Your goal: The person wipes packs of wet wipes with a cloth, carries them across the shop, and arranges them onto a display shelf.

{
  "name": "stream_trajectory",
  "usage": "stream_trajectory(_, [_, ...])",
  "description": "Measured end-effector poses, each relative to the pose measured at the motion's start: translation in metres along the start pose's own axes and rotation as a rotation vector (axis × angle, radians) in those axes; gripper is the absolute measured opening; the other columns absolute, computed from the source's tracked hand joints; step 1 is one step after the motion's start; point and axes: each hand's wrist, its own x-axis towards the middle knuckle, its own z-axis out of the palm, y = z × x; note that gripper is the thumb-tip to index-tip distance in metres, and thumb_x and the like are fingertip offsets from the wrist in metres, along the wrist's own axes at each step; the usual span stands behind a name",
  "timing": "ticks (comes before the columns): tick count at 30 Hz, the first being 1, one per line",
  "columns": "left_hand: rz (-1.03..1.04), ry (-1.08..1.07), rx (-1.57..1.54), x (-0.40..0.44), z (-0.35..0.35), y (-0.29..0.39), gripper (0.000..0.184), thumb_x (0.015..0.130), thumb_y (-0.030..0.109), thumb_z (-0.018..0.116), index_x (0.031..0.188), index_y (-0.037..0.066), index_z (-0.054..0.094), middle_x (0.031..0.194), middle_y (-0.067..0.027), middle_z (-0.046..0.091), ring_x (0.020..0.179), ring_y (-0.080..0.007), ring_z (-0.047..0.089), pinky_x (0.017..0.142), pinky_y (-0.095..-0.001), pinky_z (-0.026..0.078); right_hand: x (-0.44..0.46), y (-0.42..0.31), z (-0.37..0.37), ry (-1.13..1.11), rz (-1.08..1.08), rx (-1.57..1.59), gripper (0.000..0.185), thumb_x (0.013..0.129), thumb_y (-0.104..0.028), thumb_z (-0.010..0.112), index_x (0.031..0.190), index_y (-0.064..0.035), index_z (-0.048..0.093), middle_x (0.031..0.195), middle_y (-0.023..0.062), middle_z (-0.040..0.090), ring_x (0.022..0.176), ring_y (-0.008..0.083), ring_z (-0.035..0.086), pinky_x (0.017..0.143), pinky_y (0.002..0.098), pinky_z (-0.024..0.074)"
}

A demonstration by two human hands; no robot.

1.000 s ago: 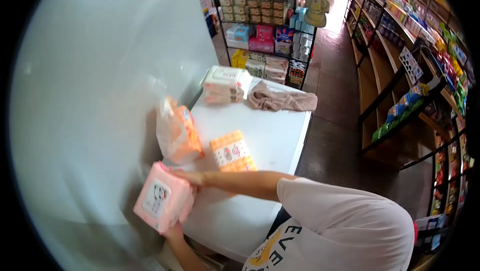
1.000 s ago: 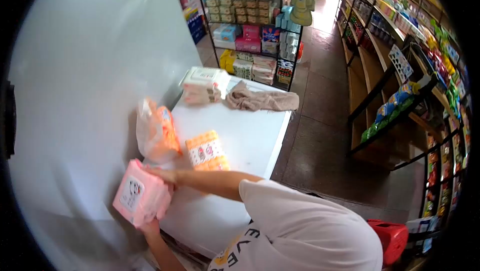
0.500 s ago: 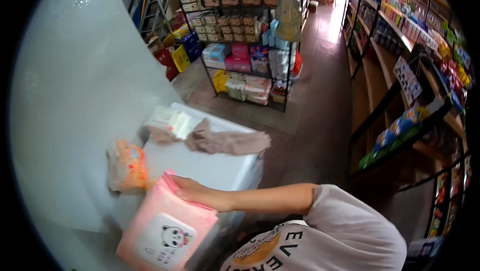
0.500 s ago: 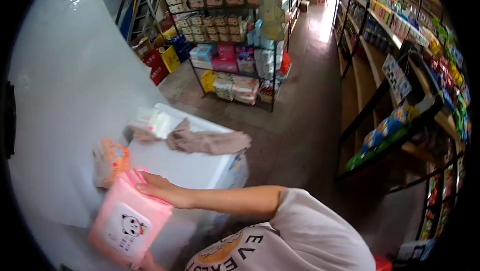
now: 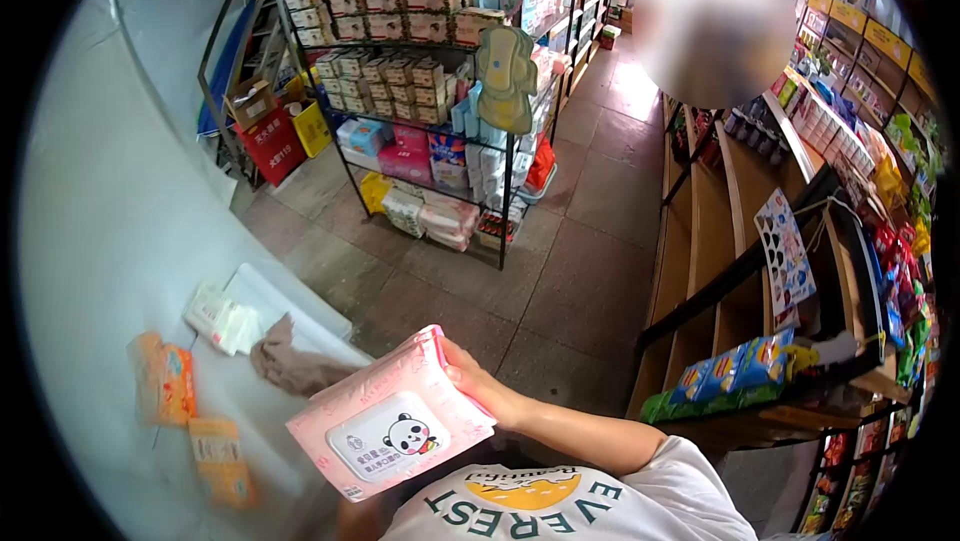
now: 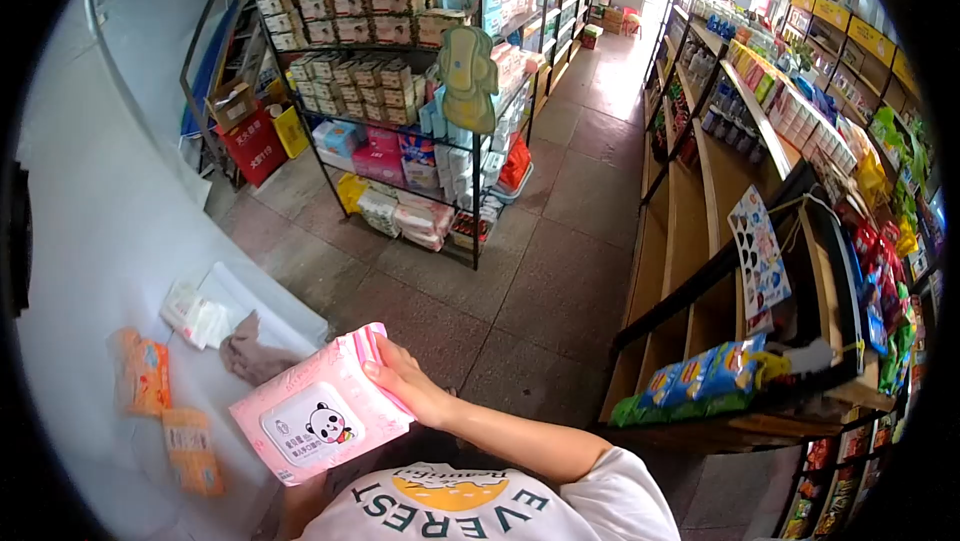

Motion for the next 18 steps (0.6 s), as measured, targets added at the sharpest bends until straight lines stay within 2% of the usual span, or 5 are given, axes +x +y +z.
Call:
stream_trajectory(7, [-0.025, -0.016, -0.041, 0.139, 0.051, -0.029, 0.072, 0.079, 0.058, 0.039, 0.132, 0.010, 0.026, 0.132, -0.0089, 0.034, 0.121, -0.0276, 0.032, 0.098, -0.0439, 0.031, 0.127, 0.023, -0.068, -0.045, 0.166, -0.001, 0.088, 0.078, -0.065, 0.030, 0.135, -0.0003, 0.013, 0.137, 0.0246, 0.017, 0.128, 0.0360, 0.013, 0.103, 0.0431, 0.0085])
stream_trajectory(10, [-0.034, -0.062, -0.069, 0.216, 0.073, -0.025, 0.073, 0.079, 0.058, 0.039, 0.132, 0.010, 0.026, 0.132, -0.0089, 0.034, 0.121, -0.0276, 0.032, 0.098, -0.0441, 0.031, 0.214, -0.004, -0.092, -0.267, 0.437, -0.236, 0.094, 0.076, -0.068, 0.034, 0.136, -0.0038, 0.002, 0.142, 0.0177, -0.004, 0.131, 0.0311, -0.007, 0.105, 0.0451, 0.0019])
stream_trajectory(13, [-0.016, -0.069, -0.099, 0.267, 0.090, -0.015, 0.073, 0.079, 0.059, 0.039, 0.132, 0.010, 0.026, 0.132, -0.0089, 0.033, 0.121, -0.0277, 0.033, 0.097, -0.0443, 0.031, 0.294, -0.014, -0.108, -0.434, 0.407, -0.387, 0.095, 0.070, -0.077, 0.025, 0.138, -0.0136, 0.000, 0.142, 0.0163, -0.002, 0.130, 0.0351, -0.007, 0.105, 0.0450, 0.0015])
stream_trajectory(16, [0.019, -0.031, -0.123, 0.287, 0.094, -0.004, 0.074, 0.079, 0.060, 0.038, 0.132, 0.010, 0.026, 0.132, -0.0088, 0.033, 0.121, -0.0277, 0.033, 0.097, -0.0445, 0.031, 0.361, -0.020, -0.121, -0.632, 0.245, -0.130, 0.076, 0.082, -0.059, 0.033, 0.137, -0.0099, 0.013, 0.143, 0.0146, -0.002, 0.131, 0.0267, -0.008, 0.106, 0.0378, 0.0031])
stream_trajectory(18, [0.053, 0.017, -0.135, 0.302, 0.094, 0.005, 0.074, 0.078, 0.060, 0.038, 0.132, 0.011, 0.026, 0.132, -0.0088, 0.033, 0.121, -0.0278, 0.033, 0.097, -0.0446, 0.031, 0.408, -0.018, -0.123, -0.604, 0.433, -0.067, 0.090, 0.077, -0.063, 0.040, 0.136, -0.0012, 0.010, 0.142, 0.0182, 0.005, 0.131, 0.0278, 0.004, 0.106, 0.0383, 0.0070])
